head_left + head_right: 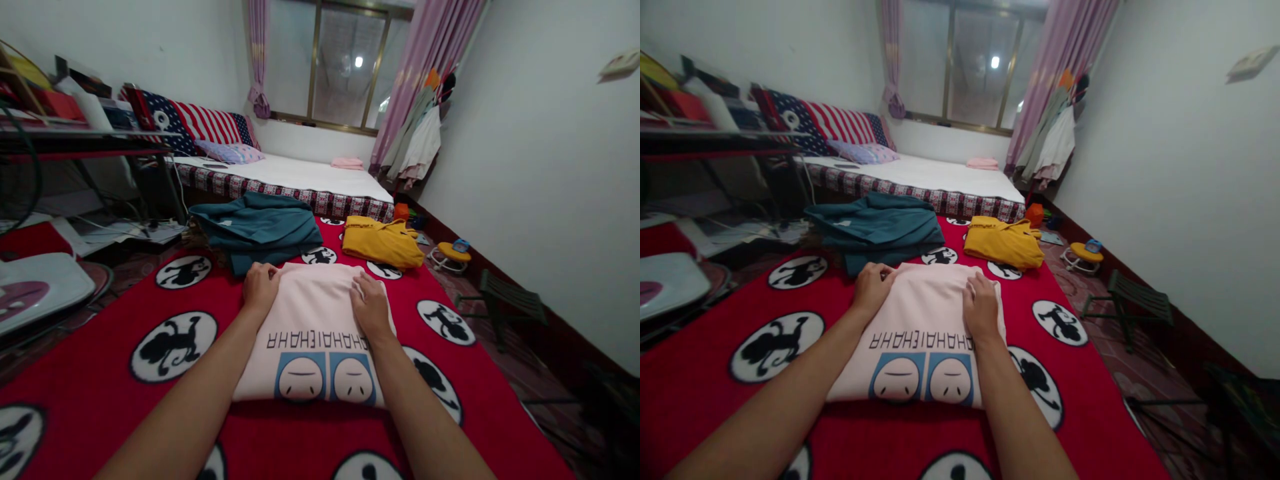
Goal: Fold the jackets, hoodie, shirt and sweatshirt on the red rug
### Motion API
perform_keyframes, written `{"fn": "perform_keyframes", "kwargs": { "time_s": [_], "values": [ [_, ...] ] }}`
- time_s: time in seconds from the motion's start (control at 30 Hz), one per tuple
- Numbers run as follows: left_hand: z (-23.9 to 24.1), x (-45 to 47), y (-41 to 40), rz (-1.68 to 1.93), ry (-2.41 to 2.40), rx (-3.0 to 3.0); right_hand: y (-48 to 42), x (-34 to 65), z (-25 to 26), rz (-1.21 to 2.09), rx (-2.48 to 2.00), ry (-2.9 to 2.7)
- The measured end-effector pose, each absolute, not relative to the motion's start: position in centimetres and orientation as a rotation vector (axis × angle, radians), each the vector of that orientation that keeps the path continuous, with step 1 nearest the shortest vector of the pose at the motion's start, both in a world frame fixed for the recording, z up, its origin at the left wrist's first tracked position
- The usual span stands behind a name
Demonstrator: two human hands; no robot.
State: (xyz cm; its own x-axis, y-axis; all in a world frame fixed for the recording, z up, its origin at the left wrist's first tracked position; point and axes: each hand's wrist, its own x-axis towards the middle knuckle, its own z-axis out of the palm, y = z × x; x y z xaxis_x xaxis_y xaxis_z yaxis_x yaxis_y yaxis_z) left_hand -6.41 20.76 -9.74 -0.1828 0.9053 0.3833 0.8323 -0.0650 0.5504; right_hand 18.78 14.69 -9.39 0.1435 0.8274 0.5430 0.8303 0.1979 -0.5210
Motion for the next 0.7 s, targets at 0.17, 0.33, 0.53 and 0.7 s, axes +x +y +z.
{"fn": "perform_keyframes", "kwargs": {
  "time_s": [0.17, 0.33, 0.53, 0.7],
  "values": [
    [-8.9, -6.8, 21.0, 0.915, 2.103, 1.857, 14.2, 20.5, -7.1, -0.092, -2.024, -1.421],
    [-8.7, -7.7, 21.3, 0.879, 1.746, 1.595, 14.8, 22.9, -7.0, 0.352, -2.203, -1.296],
    [-4.6, -6.1, 18.9, 1.368, 1.246, 1.436, 13.9, 22.8, -4.2, 0.596, -1.671, -1.221],
    [2.3, -5.2, 16.2, 2.047, 0.827, 1.721, 12.9, 23.1, 0.9, -0.012, -1.083, -1.026]
  ]
}}
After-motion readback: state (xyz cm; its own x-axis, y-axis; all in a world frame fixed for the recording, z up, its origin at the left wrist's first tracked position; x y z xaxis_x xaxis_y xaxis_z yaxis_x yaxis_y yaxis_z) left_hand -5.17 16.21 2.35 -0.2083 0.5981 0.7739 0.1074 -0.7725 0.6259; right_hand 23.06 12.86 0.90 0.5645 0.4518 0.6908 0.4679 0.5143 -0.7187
